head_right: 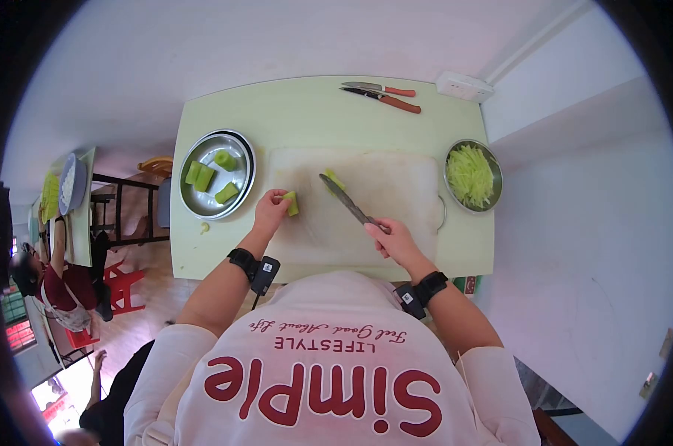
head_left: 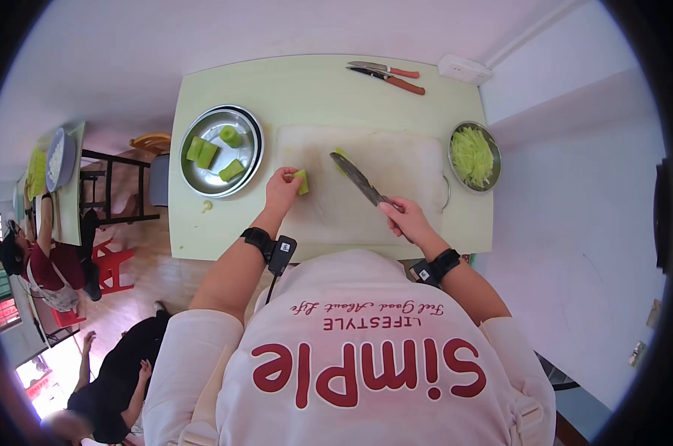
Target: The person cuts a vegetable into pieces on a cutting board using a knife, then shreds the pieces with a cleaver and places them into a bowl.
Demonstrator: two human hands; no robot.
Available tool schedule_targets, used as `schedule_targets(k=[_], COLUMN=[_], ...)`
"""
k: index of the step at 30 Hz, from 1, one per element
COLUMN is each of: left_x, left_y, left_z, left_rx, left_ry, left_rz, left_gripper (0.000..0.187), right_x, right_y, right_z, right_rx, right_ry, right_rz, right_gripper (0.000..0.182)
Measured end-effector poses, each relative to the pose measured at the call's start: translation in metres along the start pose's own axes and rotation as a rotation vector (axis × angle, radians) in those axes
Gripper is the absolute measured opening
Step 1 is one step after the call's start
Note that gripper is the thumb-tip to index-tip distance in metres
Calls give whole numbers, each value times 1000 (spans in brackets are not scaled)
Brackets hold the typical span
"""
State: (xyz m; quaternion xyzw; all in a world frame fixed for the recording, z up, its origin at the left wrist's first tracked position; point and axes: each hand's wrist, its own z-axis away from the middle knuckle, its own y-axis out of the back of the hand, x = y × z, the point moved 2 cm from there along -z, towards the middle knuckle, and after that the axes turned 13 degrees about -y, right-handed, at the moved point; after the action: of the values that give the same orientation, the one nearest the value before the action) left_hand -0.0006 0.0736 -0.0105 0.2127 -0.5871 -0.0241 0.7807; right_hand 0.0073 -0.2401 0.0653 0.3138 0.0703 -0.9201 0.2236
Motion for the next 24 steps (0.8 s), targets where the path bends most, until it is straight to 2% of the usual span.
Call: schedule_targets(k=[2,8,10,11,13,14,16,20,22,24], left_x=[2,2,17,24,44,51,68,76,71,63], left_y=[-1,-11,-14,-18,-26,-30,-39,-60,-67,-70], left_z=[0,-4,0,1,10,11,8,8,7,4], left_rx=[-3,-35,23,26,47,45,-32,-60,10,-16], left_ry=[14,-43,-221,-218,-434,-426,-619,-543,-709,-744], left_rz=[60,-114,-301,-298,-445,-445,-616,-602,-612,-655], left_gripper=[26,23,21,21,23,23,25,26,28,29], right_x=[2,-2,-1,-2,-2,-5,-12,-21,-27,-32], right_y=[4,10,11,14,18,20,23,21,20,20], right_z=[-1,2,6,6,6,4,-1,-9,-14,-17], right_rx=[6,-35,-38,-8,20,52,84,118,115,145], right_ry=[-9,-42,-48,-30,-29,-6,19,53,76,96], right_rz=[-41,-208,-264,-282,-294,-260,-226,-76,-24,111], right_gripper=[35,31,31,31,32,32,32,35,36,37])
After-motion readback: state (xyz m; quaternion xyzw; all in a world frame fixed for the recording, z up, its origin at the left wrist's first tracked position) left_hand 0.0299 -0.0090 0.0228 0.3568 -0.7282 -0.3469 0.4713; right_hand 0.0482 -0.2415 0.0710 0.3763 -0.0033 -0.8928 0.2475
